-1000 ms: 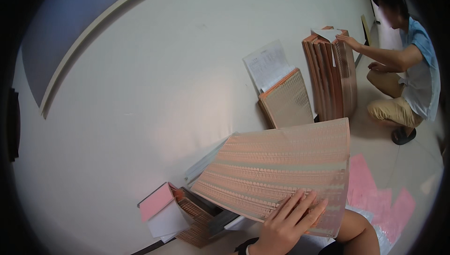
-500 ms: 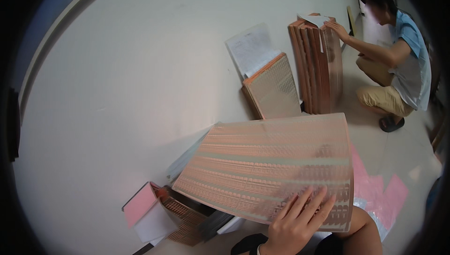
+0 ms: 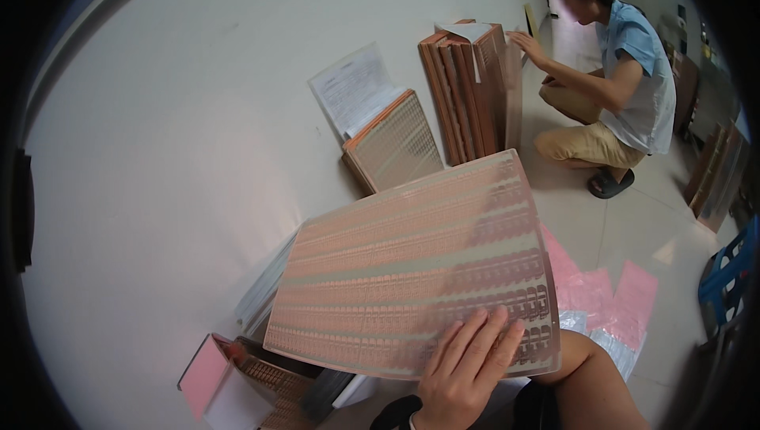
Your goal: Organize and stack metal mesh panels on the floor according to accompanying paperwork.
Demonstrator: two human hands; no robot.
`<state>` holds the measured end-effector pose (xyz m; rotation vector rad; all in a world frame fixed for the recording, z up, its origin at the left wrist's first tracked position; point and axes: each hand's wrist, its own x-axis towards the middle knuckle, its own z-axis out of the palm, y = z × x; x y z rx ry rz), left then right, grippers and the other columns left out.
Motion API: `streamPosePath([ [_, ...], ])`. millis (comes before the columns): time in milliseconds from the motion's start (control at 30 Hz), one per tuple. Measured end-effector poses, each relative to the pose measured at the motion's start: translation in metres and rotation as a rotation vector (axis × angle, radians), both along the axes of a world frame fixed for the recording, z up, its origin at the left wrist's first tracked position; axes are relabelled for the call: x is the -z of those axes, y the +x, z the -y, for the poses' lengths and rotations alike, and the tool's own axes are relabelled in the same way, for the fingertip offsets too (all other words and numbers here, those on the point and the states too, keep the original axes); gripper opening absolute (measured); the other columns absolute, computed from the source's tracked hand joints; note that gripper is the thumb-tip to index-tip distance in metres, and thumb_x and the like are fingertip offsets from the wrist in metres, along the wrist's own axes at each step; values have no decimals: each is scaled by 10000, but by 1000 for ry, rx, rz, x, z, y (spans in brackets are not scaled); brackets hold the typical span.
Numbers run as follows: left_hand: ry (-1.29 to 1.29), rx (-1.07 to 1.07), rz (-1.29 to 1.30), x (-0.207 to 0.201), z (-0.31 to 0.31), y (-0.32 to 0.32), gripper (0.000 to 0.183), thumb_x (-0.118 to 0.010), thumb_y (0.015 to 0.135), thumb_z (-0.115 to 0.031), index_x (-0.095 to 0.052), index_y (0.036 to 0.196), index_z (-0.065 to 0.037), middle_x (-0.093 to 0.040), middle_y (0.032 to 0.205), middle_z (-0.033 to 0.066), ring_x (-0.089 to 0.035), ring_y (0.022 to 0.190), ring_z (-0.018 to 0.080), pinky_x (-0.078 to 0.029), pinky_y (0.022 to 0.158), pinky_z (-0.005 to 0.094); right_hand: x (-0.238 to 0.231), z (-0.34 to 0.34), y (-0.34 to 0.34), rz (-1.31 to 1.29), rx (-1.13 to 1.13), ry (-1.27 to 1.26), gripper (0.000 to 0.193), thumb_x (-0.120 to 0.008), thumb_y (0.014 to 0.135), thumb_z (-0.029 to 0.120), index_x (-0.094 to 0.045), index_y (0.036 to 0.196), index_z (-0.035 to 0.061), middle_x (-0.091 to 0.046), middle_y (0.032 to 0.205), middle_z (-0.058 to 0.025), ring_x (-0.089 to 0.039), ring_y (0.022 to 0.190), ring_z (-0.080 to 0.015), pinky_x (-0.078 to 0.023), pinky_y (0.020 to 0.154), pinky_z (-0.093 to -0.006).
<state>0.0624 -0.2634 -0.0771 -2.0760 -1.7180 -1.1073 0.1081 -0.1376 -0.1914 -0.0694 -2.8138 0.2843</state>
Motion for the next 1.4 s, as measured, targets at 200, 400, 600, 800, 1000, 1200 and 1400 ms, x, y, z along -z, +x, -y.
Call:
streamPosePath([
  [200, 42, 27, 62, 3, 2, -4, 393, -523, 843, -131, -540, 1229, -63, -547, 1243, 97, -527, 1143, 227, -426, 972, 343, 0, 10, -37, -22, -140, -38, 540, -651, 730, 345, -495, 1205, 140, -524, 1092, -6, -517, 1058, -175, -380, 969, -368],
  [400, 111, 101, 137, 12, 0, 2, 365, -508, 822, -88, -558, 1176, -9, -529, 1244, 133, -500, 1169, 253, -444, 957, 343, -9, 15, -75, -14, -312, -37, 535, -640, 746, 348, -488, 1215, 140, -520, 1109, -7, -513, 1068, -174, -378, 973, -367],
  [600, 126, 92, 162, 11, 2, -3, 341, -526, 813, -90, -573, 1140, -4, -539, 1222, 136, -508, 1157, 259, -451, 948, 342, -9, 13, -74, 16, -318, -58, 530, -628, 762, 350, -482, 1225, 140, -516, 1127, -8, -509, 1078, -172, -376, 977, -367],
  [800, 131, 105, 181, 12, 0, -1, 336, -528, 808, -91, -579, 1128, -3, -542, 1214, 136, -512, 1149, 260, -450, 949, 344, -12, 9, -72, 15, -315, -78, 525, -617, 778, 353, -475, 1236, 140, -512, 1144, -9, -505, 1088, -171, -374, 982, -366],
  [1000, 129, 111, 181, 11, 0, -2, 345, -531, 798, -88, -577, 1127, 2, -544, 1203, 139, -516, 1139, 262, -448, 946, 346, -15, 5, -72, 8, -322, -99, 520, -605, 793, 356, -468, 1246, 140, -507, 1161, -9, -501, 1098, -169, -372, 986, -365],
  [1200, 125, 104, 174, 11, 2, -1, 349, -534, 789, -86, -577, 1123, 4, -544, 1196, 136, -513, 1140, 259, -444, 948, 351, -22, 3, -75, -3, -343, -115, 515, -593, 809, 359, -461, 1256, 140, -503, 1179, -10, -498, 1108, -168, -370, 990, -364],
  [1400, 118, 104, 180, 12, 3, 0, 346, -538, 788, -87, -579, 1120, -1, -544, 1195, 130, -510, 1144, 254, -442, 949, 349, -27, 2, -79, -12, -353, -134, 510, -582, 825, 362, -455, 1267, 140, -499, 1196, -11, -494, 1118, -166, -369, 994, -363],
])
